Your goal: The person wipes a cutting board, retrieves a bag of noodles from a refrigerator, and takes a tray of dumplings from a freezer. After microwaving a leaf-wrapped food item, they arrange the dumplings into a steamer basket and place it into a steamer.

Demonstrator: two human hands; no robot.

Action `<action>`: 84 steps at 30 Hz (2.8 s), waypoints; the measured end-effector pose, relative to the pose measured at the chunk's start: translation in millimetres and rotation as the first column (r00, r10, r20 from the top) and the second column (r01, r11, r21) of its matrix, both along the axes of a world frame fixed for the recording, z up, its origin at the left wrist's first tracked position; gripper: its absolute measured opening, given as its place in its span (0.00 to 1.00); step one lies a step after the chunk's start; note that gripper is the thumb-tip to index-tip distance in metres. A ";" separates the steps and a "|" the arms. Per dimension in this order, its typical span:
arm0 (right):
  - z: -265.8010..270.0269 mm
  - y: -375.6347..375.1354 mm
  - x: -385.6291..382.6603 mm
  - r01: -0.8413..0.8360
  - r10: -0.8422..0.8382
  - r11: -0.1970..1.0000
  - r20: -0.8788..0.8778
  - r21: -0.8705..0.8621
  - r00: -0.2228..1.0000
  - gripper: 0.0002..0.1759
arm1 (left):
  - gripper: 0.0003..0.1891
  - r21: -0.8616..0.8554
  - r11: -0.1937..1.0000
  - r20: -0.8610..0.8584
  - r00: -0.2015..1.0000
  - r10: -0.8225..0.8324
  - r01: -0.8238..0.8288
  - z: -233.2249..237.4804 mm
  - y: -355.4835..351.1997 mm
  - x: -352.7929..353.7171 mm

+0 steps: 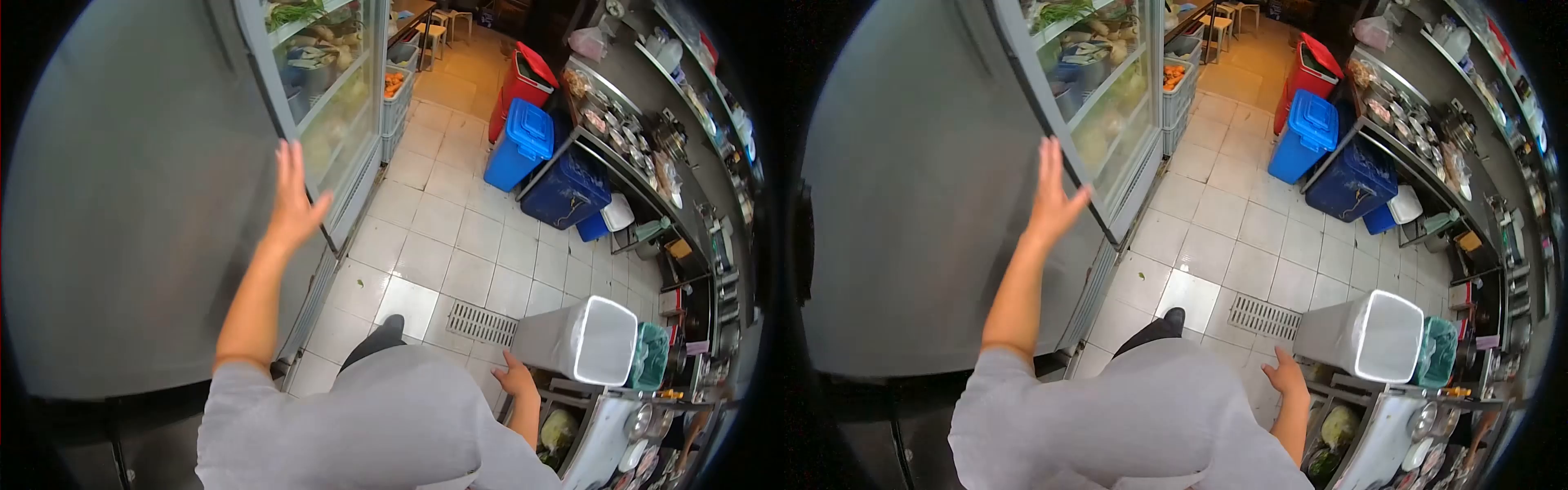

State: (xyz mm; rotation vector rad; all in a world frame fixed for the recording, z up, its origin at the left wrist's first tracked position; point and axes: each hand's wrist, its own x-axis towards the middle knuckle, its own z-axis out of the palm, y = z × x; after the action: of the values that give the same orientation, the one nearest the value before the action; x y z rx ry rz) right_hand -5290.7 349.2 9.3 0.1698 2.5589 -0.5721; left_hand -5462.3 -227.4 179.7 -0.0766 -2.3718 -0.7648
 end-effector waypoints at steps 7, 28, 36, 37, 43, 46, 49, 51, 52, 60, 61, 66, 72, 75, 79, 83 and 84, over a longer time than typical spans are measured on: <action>-26.0 52.0 -84.1 0.166 -0.167 0.986 -0.085 -0.019 0.982 0.43 | 0.53 0.295 0.794 -0.338 0.719 0.607 -0.532 41.5 -32.0 -215.2; -12.7 185.9 -595.2 -0.583 0.588 0.808 -0.043 0.082 0.808 0.42 | 0.34 0.817 0.424 -0.192 0.510 0.839 -0.390 -4.4 -42.0 -262.3; 149.0 27.3 -667.8 -0.735 0.569 0.567 -0.469 -0.372 0.676 0.31 | 0.21 0.590 0.623 -0.315 0.563 0.764 -0.514 -12.0 242.2 -265.1; 157.2 9.7 -668.6 -0.754 0.488 0.461 -0.577 -0.467 0.655 0.30 | 0.15 0.555 0.708 -0.371 0.632 0.680 -0.436 -38.4 262.0 -274.1; 184.9 -53.2 -687.0 -0.828 0.189 0.084 -0.807 -0.554 0.559 0.52 | 0.13 0.166 0.967 0.059 0.981 0.187 -0.195 -109.4 283.5 -283.7; 183.8 -48.4 -728.9 -0.534 -0.402 0.172 -0.554 -0.828 0.729 0.44 | 0.16 0.183 0.912 0.140 0.928 0.345 -0.366 -153.2 225.4 -305.0; 179.6 -2.1 -824.4 -0.401 -0.571 0.342 -0.526 -0.850 0.629 0.36 | 0.22 0.431 0.674 0.288 0.800 0.527 -0.599 -191.6 139.2 -333.3; 183.3 21.2 -877.8 -0.314 -0.586 0.400 -0.503 -0.861 0.635 0.33 | 0.28 0.501 0.445 0.349 0.644 0.681 -0.742 -261.8 50.8 -362.7; 186.4 29.8 -900.9 -0.261 -0.583 0.418 -0.478 -0.870 0.658 0.31 | 0.28 0.478 0.285 0.536 0.533 0.655 -0.831 -262.7 5.3 -373.9; 202.2 27.0 -993.4 -0.100 -0.706 0.192 -0.208 -0.976 0.677 0.42 | 0.30 -0.340 0.354 0.530 0.134 0.837 -0.871 -317.6 -203.5 -399.7; 200.4 22.3 -995.8 -0.092 -0.714 0.199 -0.209 -0.976 0.668 0.42 | 0.30 -0.367 0.367 0.549 0.119 0.827 -0.855 -324.3 -216.7 -398.7; 189.3 34.5 -1001.1 -0.171 -0.711 0.165 -0.237 -0.971 0.662 0.40 | 0.29 -0.423 0.409 0.582 0.104 0.806 -0.809 -335.9 -254.5 -400.1; 167.6 43.3 -981.2 -0.198 -0.805 0.265 -0.330 -0.944 0.494 0.40 | 0.29 -0.480 0.358 0.430 0.141 0.892 -0.801 -367.3 -219.7 -392.0; 173.9 28.5 -966.4 -0.178 -0.830 0.310 -0.357 -0.934 0.428 0.40 | 0.34 -0.315 0.356 0.594 0.110 0.797 -0.880 -284.7 -164.4 -387.5; 155.1 54.6 -975.6 -0.152 -0.804 0.374 -0.401 -0.915 0.438 0.40 | 0.33 -0.065 0.417 0.438 0.349 0.828 -0.907 -199.1 -80.6 -358.6; 151.2 54.5 -972.5 -0.209 -0.751 0.405 -0.454 -0.890 0.480 0.41 | 0.34 0.955 -0.069 0.284 0.815 0.505 -0.290 -217.4 -46.2 -303.9; 155.3 44.8 -963.6 -0.218 -0.736 0.402 -0.455 -0.889 0.500 0.41 | 0.32 0.984 -0.122 0.170 0.867 0.469 -0.128 -210.4 -32.9 -287.0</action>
State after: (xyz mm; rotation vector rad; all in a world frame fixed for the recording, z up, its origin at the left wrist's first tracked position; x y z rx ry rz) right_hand -6254.3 394.1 164.6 -0.0377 2.4998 -2.7028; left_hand -5749.3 -260.4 -30.7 0.9594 -0.8816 -1.9102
